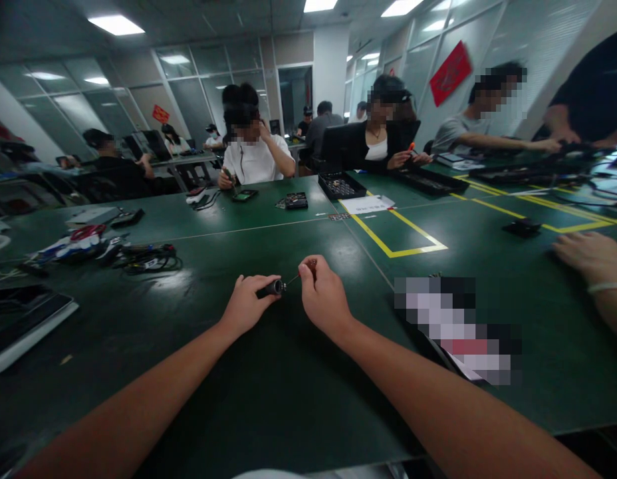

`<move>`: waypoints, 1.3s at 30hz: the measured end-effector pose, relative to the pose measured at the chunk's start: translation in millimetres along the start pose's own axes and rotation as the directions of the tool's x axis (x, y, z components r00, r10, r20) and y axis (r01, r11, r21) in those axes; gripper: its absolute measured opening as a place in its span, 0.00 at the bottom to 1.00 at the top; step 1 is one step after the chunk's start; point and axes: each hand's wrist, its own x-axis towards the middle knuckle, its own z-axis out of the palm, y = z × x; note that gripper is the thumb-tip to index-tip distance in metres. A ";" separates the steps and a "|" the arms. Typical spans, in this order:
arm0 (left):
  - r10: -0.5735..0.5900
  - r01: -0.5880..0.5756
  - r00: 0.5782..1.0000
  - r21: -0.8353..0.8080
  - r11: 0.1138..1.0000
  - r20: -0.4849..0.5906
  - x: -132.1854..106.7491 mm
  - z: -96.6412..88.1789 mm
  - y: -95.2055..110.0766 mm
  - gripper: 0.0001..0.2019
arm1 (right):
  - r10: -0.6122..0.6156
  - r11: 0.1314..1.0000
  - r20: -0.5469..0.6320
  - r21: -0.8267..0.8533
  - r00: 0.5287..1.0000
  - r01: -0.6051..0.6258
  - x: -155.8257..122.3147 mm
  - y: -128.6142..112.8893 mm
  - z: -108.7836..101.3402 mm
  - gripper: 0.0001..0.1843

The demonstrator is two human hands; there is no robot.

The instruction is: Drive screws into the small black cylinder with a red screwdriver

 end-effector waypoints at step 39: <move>-0.044 -0.039 0.965 0.307 0.951 0.257 53.2 17.6 47.3 0.12 | -0.093 0.992 -0.090 0.075 0.992 0.100 -2.6 -5.2 -4.9 0.12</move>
